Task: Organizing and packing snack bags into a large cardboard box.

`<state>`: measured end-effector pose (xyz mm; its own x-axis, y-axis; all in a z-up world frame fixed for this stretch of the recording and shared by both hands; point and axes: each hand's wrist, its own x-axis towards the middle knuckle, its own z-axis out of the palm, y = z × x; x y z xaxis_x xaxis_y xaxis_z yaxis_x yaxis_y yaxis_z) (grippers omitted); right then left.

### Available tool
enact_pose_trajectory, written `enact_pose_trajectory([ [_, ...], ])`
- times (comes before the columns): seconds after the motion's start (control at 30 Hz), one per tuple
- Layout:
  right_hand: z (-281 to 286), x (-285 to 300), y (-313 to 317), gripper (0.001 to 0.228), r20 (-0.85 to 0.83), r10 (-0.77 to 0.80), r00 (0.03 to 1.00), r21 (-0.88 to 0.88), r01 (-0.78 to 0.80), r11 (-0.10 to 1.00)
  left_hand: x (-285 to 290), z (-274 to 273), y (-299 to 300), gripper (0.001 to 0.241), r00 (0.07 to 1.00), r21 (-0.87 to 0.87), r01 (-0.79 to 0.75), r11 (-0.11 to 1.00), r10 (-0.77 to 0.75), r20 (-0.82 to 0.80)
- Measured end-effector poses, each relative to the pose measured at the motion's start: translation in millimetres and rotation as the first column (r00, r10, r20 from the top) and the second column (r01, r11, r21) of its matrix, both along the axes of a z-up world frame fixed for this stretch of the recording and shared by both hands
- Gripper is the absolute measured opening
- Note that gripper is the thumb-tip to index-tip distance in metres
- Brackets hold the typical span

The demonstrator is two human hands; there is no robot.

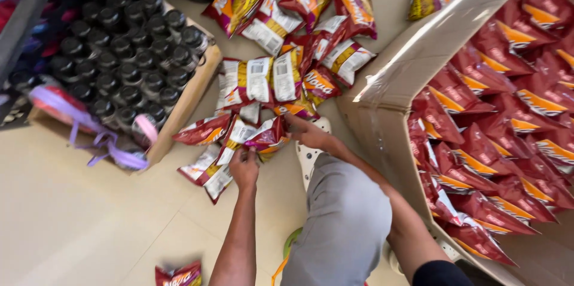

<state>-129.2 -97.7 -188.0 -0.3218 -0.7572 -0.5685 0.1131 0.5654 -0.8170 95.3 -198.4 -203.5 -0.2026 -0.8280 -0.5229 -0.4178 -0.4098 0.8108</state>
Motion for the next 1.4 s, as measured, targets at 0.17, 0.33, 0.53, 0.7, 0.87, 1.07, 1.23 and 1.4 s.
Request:
enact_pose_trajectory([
  [0.17,-29.5,-9.7,3.4,0.051,-0.005,-0.014,1.0,-0.108,0.014,0.994,3.3,12.2,2.4,0.023,0.996,-0.115,0.047,0.992,-0.056,-0.072],
  [0.33,28.0,-9.2,3.4,0.021,-0.176,-0.139,0.974,-0.115,0.12,0.986,15.2,91.9,-5.0,0.017,0.961,-0.445,0.179,0.877,-0.252,-0.11],
  [0.53,195.9,2.1,5.5,0.017,-0.1,-0.215,0.972,-0.483,0.141,0.864,32.6,220.5,-28.0,0.011,0.96,-0.724,0.159,0.672,-0.276,-0.045],
  [0.7,351.2,19.9,42.1,0.014,-0.332,-0.389,0.859,-0.633,0.103,0.767,15.3,322.8,-26.7,0.008,0.839,-0.858,0.04,0.512,-0.484,-0.25],
  [0.87,421.6,12.6,121.7,0.014,-0.396,-0.522,0.756,-0.722,0.095,0.686,-12.6,385.0,18.2,0.013,0.625,-0.704,0.07,0.707,-0.581,-0.521],
  [1.07,434.6,4.6,242.1,0.031,-0.306,-0.61,0.731,-0.701,0.261,0.664,-79.0,436.5,83.7,0.011,0.458,-0.546,0.295,0.784,-0.618,-0.64],
  [1.23,398.8,10.7,328.7,0.031,-0.251,-0.688,0.681,-0.627,0.427,0.651,-130.3,446.9,143.5,0.012,0.299,-0.4,0.459,0.793,-0.562,-0.771],
  [1.4,376.1,-2.2,392.3,0.028,-0.205,-0.813,0.546,-0.595,0.59,0.546,-180.7,407.8,193.6,0.014,0.197,-0.326,0.61,0.722,-0.537,-0.82],
])
